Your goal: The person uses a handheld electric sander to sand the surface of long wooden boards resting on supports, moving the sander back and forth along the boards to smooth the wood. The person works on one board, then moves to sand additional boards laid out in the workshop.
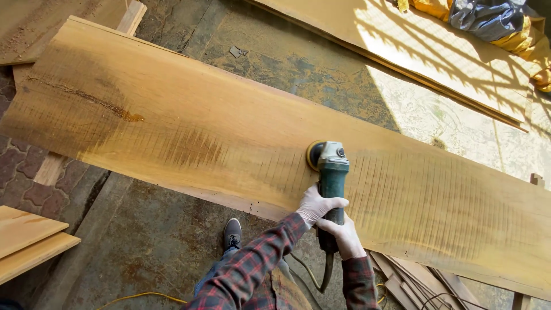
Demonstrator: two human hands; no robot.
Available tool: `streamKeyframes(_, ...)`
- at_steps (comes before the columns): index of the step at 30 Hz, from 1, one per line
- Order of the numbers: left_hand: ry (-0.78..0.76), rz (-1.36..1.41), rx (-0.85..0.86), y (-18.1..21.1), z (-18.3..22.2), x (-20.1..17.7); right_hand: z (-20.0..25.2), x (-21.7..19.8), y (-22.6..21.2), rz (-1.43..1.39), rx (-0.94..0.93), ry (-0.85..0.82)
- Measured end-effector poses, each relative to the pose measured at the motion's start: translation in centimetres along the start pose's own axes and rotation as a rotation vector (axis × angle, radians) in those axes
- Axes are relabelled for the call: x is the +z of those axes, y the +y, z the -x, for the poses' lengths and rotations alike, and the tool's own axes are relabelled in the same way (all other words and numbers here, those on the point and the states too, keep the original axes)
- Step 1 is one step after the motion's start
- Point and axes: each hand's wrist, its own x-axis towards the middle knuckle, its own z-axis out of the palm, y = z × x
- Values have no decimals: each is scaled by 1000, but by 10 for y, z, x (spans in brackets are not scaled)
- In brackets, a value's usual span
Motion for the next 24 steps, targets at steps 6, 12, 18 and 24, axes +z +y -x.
streamKeyframes(6, 22, -204, -46, 7, -1, 0, -4, -2, 3, -15, 20, -15)
streamKeyframes(12, 79, 82, 55, 18, 29, -73, -12, 66, -9, 110, -40, -181)
streamKeyframes(18, 216, 149, 95, 11, 58, -125, -1, 114, -23, 339, -9, -238)
streamKeyframes(24, 136, 84, 37, 3, 54, -80, 9, 73, -6, 276, 25, -183)
